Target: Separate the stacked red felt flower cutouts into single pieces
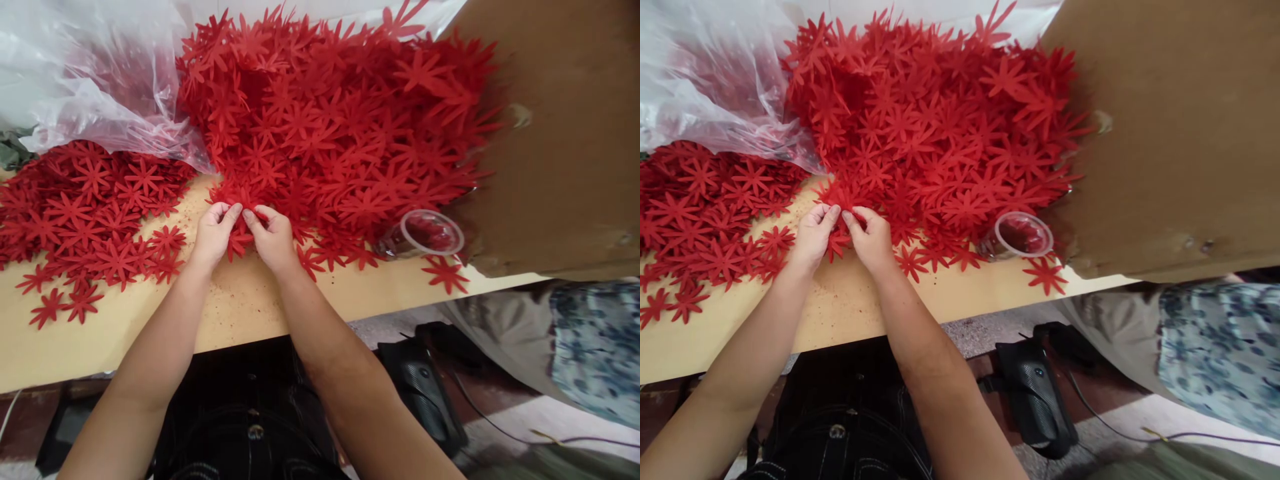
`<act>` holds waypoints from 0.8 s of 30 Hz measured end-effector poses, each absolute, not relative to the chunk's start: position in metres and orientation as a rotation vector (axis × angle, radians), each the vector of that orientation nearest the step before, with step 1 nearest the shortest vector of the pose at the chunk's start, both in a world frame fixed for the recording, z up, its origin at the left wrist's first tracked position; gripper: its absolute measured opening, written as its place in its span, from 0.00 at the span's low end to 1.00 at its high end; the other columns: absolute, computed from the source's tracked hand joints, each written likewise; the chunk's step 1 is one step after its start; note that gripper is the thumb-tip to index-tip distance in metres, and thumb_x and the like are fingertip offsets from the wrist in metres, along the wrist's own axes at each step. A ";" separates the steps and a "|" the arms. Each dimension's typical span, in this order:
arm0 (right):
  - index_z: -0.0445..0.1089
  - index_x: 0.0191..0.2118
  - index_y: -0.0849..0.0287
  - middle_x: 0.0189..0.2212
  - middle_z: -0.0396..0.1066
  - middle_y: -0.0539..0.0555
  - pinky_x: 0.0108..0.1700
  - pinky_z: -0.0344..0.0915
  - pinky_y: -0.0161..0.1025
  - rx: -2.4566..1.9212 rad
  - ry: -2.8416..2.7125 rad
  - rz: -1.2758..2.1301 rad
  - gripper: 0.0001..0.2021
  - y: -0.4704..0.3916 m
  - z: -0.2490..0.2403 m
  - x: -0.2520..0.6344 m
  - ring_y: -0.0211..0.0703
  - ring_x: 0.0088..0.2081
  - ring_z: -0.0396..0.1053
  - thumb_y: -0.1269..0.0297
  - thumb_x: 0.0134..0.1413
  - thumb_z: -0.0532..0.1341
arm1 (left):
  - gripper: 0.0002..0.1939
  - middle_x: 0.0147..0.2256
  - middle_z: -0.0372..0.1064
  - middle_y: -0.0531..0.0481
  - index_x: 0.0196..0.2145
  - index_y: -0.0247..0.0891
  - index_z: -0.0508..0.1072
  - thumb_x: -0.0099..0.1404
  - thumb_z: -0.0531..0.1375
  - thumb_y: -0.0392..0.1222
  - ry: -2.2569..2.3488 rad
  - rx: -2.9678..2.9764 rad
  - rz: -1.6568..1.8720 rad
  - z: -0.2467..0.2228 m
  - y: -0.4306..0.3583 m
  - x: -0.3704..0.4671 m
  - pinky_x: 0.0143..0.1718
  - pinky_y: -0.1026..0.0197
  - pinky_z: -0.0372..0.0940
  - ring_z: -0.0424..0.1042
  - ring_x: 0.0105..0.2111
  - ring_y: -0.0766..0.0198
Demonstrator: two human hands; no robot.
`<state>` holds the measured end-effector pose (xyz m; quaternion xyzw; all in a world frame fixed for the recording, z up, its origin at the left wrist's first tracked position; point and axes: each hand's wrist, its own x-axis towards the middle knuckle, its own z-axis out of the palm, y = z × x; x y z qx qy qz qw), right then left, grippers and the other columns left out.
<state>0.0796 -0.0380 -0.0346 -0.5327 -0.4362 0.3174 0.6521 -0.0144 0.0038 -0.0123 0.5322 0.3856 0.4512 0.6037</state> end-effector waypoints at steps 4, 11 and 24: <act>0.57 0.19 0.58 0.15 0.51 0.43 0.27 0.54 0.34 -1.289 -0.967 0.637 0.20 -0.039 -0.033 0.080 0.31 0.21 0.52 0.48 0.51 0.54 | 0.14 0.17 0.55 0.60 0.19 0.36 0.61 0.54 0.62 0.42 0.877 1.271 1.016 -0.013 0.002 -0.013 0.21 0.72 0.54 0.53 0.18 0.76; 0.63 0.28 0.56 0.25 0.66 0.48 0.37 0.64 0.36 -1.186 -0.690 0.623 0.15 -0.028 -0.048 0.094 0.36 0.31 0.65 0.49 0.49 0.55 | 0.14 0.16 0.53 0.60 0.18 0.36 0.61 0.56 0.61 0.37 0.896 1.251 1.023 -0.012 0.002 -0.013 0.23 0.70 0.53 0.51 0.18 0.76; 0.67 0.39 0.54 0.40 0.71 0.52 0.50 0.64 0.43 -1.102 -0.883 0.716 0.16 -0.036 -0.031 0.084 0.41 0.44 0.68 0.51 0.44 0.60 | 0.06 0.20 0.63 0.58 0.24 0.33 0.68 0.57 0.57 0.28 0.897 1.107 1.031 -0.013 0.005 -0.012 0.30 0.71 0.59 0.60 0.21 0.76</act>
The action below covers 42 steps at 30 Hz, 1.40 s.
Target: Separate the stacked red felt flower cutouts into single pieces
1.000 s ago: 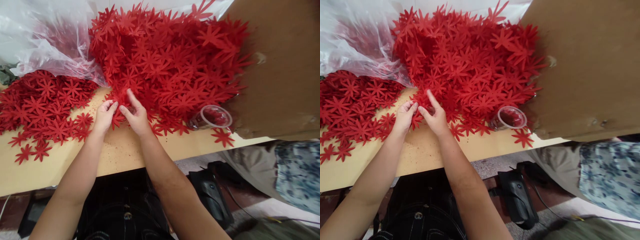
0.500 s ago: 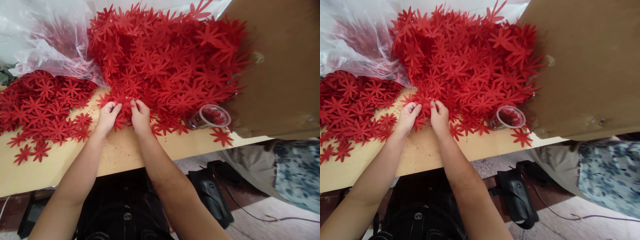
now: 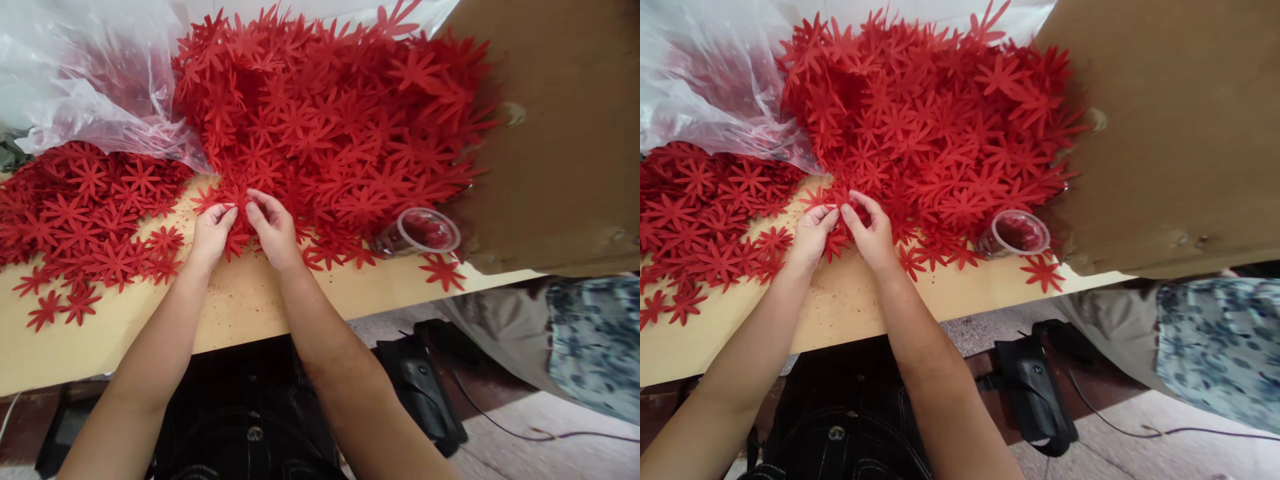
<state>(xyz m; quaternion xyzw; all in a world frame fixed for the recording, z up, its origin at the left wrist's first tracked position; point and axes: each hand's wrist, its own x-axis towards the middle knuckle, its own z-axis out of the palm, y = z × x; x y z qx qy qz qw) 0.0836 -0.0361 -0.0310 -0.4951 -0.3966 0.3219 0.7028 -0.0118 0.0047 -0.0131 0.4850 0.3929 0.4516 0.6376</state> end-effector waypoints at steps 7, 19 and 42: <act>0.60 0.22 0.57 0.18 0.56 0.45 0.27 0.54 0.34 -1.311 -0.934 0.605 0.16 -0.036 -0.035 0.085 0.33 0.22 0.54 0.51 0.50 0.56 | 0.08 0.18 0.59 0.59 0.22 0.35 0.65 0.56 0.60 0.36 0.879 1.185 0.993 -0.014 0.000 -0.009 0.25 0.71 0.58 0.57 0.19 0.77; 0.65 0.26 0.57 0.25 0.66 0.49 0.39 0.60 0.37 -1.299 -0.932 0.468 0.14 -0.035 -0.036 0.087 0.38 0.31 0.63 0.51 0.52 0.54 | 0.07 0.20 0.63 0.58 0.23 0.34 0.66 0.53 0.62 0.36 0.878 1.235 0.952 -0.018 0.001 -0.008 0.26 0.70 0.57 0.60 0.21 0.75; 0.65 0.42 0.55 0.41 0.65 0.55 0.47 0.64 0.43 -1.275 -0.882 0.233 0.20 -0.033 -0.043 0.092 0.41 0.43 0.65 0.46 0.48 0.57 | 0.15 0.15 0.53 0.61 0.17 0.35 0.58 0.57 0.59 0.36 0.976 1.185 0.945 -0.009 -0.003 -0.007 0.20 0.70 0.50 0.49 0.17 0.76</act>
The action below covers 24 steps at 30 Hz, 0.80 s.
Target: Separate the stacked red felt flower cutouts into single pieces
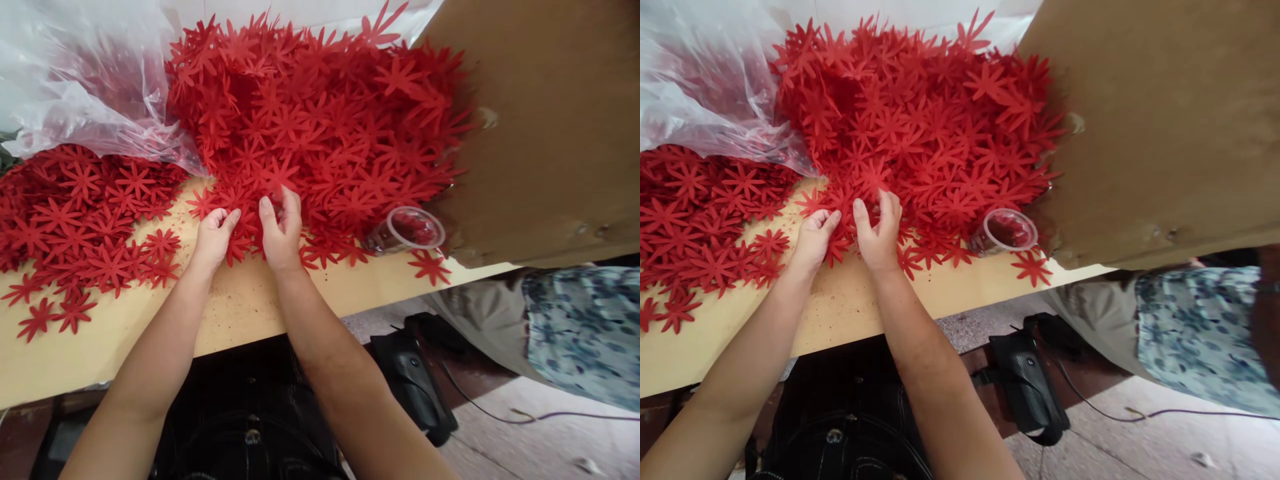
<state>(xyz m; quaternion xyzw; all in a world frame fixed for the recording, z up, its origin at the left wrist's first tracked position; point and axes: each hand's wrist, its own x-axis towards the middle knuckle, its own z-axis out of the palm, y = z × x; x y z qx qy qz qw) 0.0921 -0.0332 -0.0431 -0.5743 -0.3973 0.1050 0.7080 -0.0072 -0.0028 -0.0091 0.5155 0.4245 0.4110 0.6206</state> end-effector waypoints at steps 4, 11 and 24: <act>0.67 0.32 0.58 0.29 0.68 0.51 0.38 0.65 0.38 -1.224 -1.039 0.509 0.14 -0.039 -0.037 0.085 0.37 0.33 0.66 0.51 0.48 0.59 | 0.20 0.15 0.48 0.61 0.17 0.36 0.55 0.55 0.62 0.42 0.975 1.193 0.977 -0.011 -0.001 -0.008 0.20 0.69 0.48 0.47 0.17 0.76; 0.65 0.27 0.58 0.24 0.67 0.48 0.33 0.62 0.36 -1.189 -0.879 0.572 0.11 -0.030 -0.042 0.091 0.34 0.27 0.63 0.54 0.47 0.59 | 0.12 0.20 0.60 0.58 0.24 0.35 0.65 0.56 0.60 0.46 0.882 1.187 1.012 -0.016 0.001 -0.010 0.27 0.69 0.57 0.58 0.22 0.75; 0.61 0.30 0.56 0.24 0.62 0.48 0.33 0.64 0.37 -1.275 -0.585 0.419 0.10 -0.026 -0.050 0.106 0.34 0.25 0.62 0.54 0.51 0.55 | 0.10 0.21 0.64 0.56 0.23 0.35 0.66 0.54 0.61 0.44 0.960 1.268 0.952 -0.025 0.004 -0.008 0.30 0.67 0.59 0.61 0.23 0.73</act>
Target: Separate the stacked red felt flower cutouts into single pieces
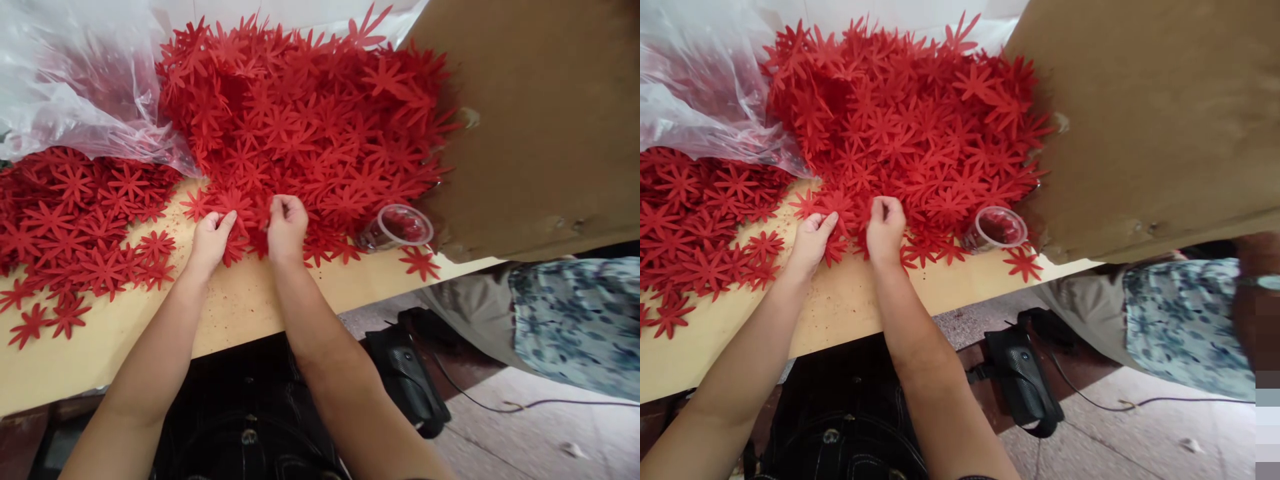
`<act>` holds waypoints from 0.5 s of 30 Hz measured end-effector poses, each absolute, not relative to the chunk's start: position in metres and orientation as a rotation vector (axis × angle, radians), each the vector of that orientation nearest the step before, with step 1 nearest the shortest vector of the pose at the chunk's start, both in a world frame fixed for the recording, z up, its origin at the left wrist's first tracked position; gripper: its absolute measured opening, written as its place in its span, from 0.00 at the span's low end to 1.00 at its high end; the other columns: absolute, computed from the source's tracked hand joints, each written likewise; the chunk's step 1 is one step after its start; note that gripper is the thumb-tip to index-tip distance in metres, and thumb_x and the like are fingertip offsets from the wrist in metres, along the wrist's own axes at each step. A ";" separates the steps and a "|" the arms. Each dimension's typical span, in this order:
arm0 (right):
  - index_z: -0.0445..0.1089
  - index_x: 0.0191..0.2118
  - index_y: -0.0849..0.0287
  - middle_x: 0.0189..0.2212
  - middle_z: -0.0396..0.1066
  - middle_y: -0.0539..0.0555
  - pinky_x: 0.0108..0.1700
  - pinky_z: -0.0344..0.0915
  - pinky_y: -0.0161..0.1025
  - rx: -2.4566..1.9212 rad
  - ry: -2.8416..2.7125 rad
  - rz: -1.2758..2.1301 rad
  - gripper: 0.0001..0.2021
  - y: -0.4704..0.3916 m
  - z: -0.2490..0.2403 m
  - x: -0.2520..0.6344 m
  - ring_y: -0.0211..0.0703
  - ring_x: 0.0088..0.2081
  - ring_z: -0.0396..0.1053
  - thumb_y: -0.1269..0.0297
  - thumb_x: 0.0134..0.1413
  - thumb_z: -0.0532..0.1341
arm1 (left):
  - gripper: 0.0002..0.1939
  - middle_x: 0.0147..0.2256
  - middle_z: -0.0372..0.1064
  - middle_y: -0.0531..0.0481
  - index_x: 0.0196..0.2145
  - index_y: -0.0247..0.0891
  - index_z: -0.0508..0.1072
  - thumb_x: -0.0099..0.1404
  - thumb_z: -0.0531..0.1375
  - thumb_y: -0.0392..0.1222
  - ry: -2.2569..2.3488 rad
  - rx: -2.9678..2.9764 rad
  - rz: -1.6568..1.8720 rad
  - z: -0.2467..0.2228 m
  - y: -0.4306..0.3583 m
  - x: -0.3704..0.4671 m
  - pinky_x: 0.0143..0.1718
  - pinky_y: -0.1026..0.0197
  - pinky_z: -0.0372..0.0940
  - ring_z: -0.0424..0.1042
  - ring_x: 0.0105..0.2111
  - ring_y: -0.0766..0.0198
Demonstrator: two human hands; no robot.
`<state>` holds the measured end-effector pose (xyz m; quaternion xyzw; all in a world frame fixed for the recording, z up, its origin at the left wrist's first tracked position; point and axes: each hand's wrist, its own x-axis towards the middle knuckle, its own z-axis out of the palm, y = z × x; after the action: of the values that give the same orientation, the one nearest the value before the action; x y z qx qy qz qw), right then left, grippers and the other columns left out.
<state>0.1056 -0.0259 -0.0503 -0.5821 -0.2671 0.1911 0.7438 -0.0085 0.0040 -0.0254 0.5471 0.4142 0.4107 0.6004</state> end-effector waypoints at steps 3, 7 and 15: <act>0.62 0.34 0.56 0.28 0.64 0.49 0.34 0.66 0.38 -1.240 -0.572 0.410 0.12 -0.027 -0.047 0.109 0.35 0.27 0.64 0.52 0.50 0.55 | 0.12 0.21 0.63 0.57 0.23 0.35 0.66 0.54 0.61 0.46 0.969 1.249 0.978 -0.026 0.008 -0.012 0.28 0.68 0.57 0.60 0.23 0.73; 0.66 0.39 0.56 0.40 0.69 0.54 0.49 0.63 0.41 -1.205 -0.910 0.458 0.16 -0.034 -0.038 0.095 0.39 0.43 0.66 0.50 0.48 0.59 | 0.14 0.21 0.61 0.58 0.23 0.35 0.64 0.51 0.64 0.47 0.938 1.204 0.975 -0.021 0.006 -0.013 0.26 0.69 0.55 0.57 0.22 0.75; 0.62 0.28 0.57 0.25 0.64 0.47 0.35 0.64 0.36 -1.239 -0.802 0.531 0.11 -0.028 -0.051 0.099 0.34 0.27 0.63 0.55 0.46 0.60 | 0.18 0.17 0.51 0.60 0.19 0.36 0.58 0.56 0.60 0.49 0.899 1.214 0.961 -0.020 0.003 -0.012 0.24 0.68 0.52 0.52 0.20 0.74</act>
<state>0.0990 -0.0276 -0.0510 -0.5577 -0.3613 0.2392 0.7079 -0.0117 0.0033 -0.0196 0.5291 0.3920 0.4187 0.6253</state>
